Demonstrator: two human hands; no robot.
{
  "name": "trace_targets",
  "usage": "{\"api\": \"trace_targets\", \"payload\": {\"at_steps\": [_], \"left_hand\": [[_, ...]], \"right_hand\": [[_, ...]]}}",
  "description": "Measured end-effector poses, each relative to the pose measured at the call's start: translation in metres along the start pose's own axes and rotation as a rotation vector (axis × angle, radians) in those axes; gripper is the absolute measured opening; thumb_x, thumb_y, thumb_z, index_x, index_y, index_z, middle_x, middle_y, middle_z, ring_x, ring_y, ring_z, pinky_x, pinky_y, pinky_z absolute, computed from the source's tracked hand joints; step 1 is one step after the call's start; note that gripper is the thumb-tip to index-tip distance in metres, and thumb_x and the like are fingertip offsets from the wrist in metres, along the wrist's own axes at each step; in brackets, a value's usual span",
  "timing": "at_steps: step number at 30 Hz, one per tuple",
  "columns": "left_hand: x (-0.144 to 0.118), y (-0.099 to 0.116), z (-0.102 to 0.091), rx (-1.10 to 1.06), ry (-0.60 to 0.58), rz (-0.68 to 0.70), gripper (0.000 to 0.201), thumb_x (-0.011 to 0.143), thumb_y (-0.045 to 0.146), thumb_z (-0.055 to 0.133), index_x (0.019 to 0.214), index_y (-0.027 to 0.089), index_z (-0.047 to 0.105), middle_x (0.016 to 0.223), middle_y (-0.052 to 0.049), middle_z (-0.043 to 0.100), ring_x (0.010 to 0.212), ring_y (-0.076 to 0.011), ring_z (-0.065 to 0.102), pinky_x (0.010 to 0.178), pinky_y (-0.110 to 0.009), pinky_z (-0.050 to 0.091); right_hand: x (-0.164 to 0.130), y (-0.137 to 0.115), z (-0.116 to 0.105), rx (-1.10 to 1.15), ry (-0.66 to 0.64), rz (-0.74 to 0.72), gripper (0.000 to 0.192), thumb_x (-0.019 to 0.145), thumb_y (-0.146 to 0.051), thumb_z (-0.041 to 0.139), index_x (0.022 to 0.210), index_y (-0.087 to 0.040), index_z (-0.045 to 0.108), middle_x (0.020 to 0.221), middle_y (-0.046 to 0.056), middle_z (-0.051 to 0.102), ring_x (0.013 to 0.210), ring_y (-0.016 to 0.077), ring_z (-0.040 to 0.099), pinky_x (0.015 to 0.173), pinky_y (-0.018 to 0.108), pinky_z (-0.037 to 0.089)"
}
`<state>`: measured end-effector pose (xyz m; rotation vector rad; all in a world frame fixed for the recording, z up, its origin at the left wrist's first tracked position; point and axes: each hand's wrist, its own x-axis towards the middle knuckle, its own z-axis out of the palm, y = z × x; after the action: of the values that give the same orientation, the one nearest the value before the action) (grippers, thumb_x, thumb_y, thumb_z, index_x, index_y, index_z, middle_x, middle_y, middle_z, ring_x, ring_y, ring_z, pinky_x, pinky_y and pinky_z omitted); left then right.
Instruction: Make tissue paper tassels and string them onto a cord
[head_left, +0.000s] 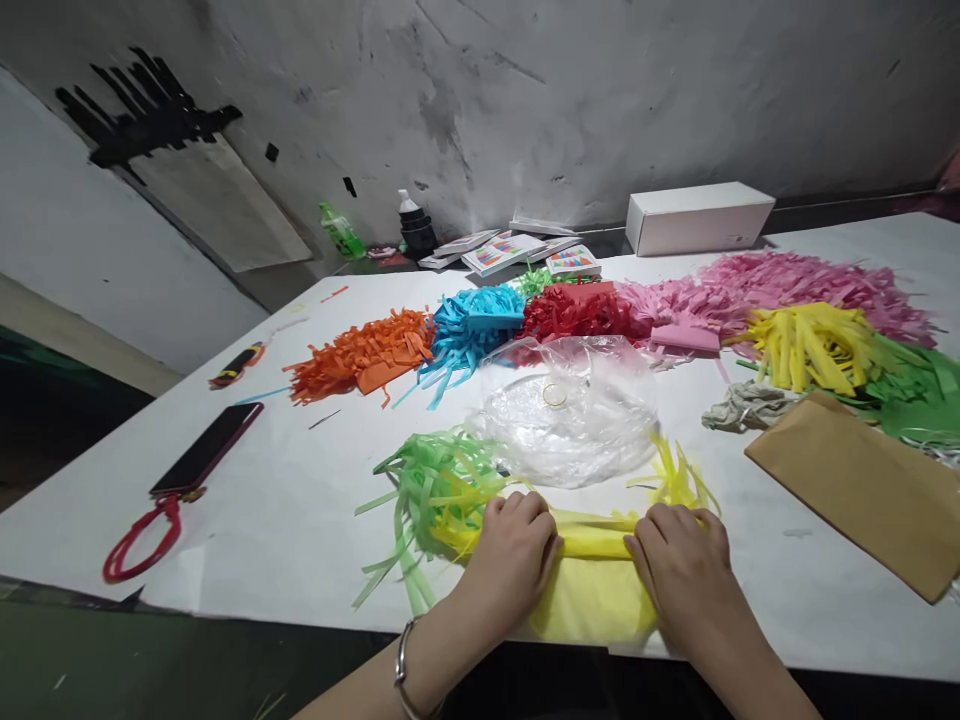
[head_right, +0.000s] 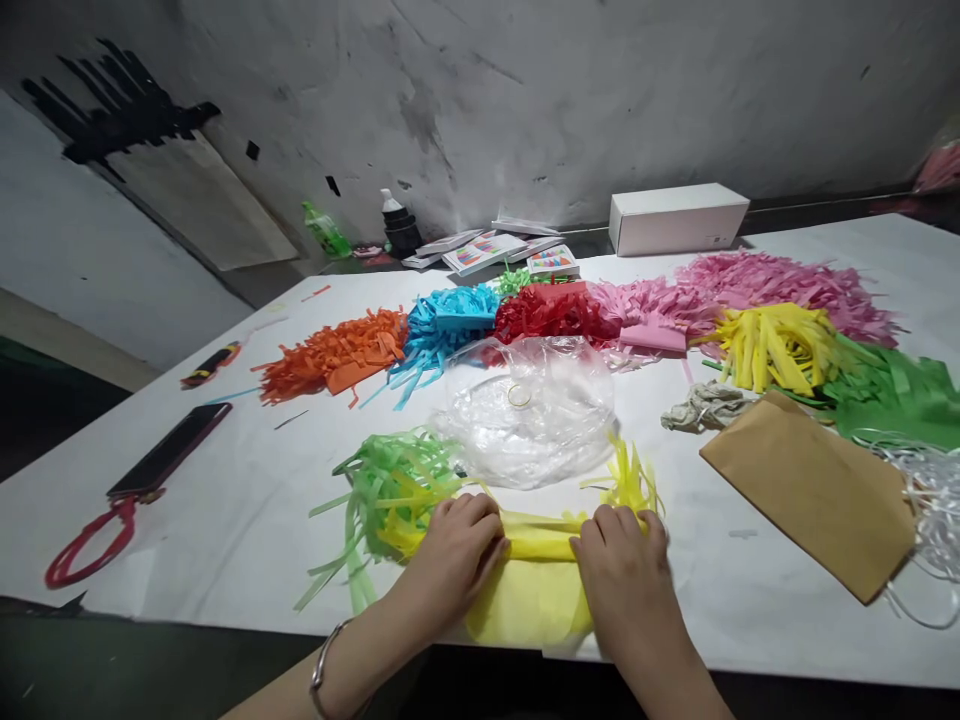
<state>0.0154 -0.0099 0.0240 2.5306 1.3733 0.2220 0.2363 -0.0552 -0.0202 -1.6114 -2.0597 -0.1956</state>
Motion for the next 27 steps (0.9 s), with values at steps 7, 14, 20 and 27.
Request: {"api": "trace_targets", "payload": {"at_steps": [7, 14, 20, 27], "left_hand": [[0.002, -0.002, 0.004, 0.055, 0.029, 0.035, 0.008, 0.087, 0.017, 0.063, 0.08, 0.019, 0.06, 0.096, -0.005, 0.062, 0.089, -0.024, 0.056, 0.079, -0.04, 0.041], [0.001, -0.003, 0.004, -0.038, 0.125, 0.115, 0.01, 0.084, 0.01, 0.063, 0.086, 0.02, 0.06, 0.095, -0.003, 0.062, 0.087, -0.0214, 0.055, 0.085, -0.042, 0.038], [0.003, 0.001, 0.009, 0.012, 0.306, 0.364, 0.007, 0.091, 0.016, 0.06, 0.086, 0.02, 0.061, 0.099, -0.004, 0.064, 0.091, -0.0209, 0.053, 0.094, -0.046, 0.032], [0.008, -0.002, 0.006, 0.142, 0.227, 0.526, 0.02, 0.092, 0.008, 0.052, 0.075, 0.019, 0.055, 0.077, 0.0, 0.057, 0.08, -0.0175, 0.05, 0.095, -0.041, 0.034]], "right_hand": [[0.005, 0.0, -0.004, -0.022, 0.033, 0.014, 0.022, 0.098, -0.018, 0.047, 0.082, -0.02, 0.061, 0.085, 0.004, 0.064, 0.086, 0.0219, 0.059, 0.098, 0.047, 0.028], [0.005, -0.016, -0.003, 0.142, 0.116, -0.223, 0.023, 0.099, -0.012, 0.045, 0.09, -0.019, 0.065, 0.082, 0.002, 0.066, 0.089, 0.018, 0.059, 0.102, 0.042, 0.03], [0.012, -0.024, -0.004, 0.136, 0.131, -0.219, 0.027, 0.099, -0.011, 0.042, 0.082, -0.018, 0.062, 0.073, 0.002, 0.059, 0.077, 0.0161, 0.053, 0.093, 0.039, 0.032], [0.007, -0.017, -0.002, 0.163, 0.131, -0.335, 0.033, 0.101, -0.009, 0.036, 0.088, -0.017, 0.065, 0.071, 0.0, 0.06, 0.074, 0.0142, 0.052, 0.097, 0.037, 0.035]]}}
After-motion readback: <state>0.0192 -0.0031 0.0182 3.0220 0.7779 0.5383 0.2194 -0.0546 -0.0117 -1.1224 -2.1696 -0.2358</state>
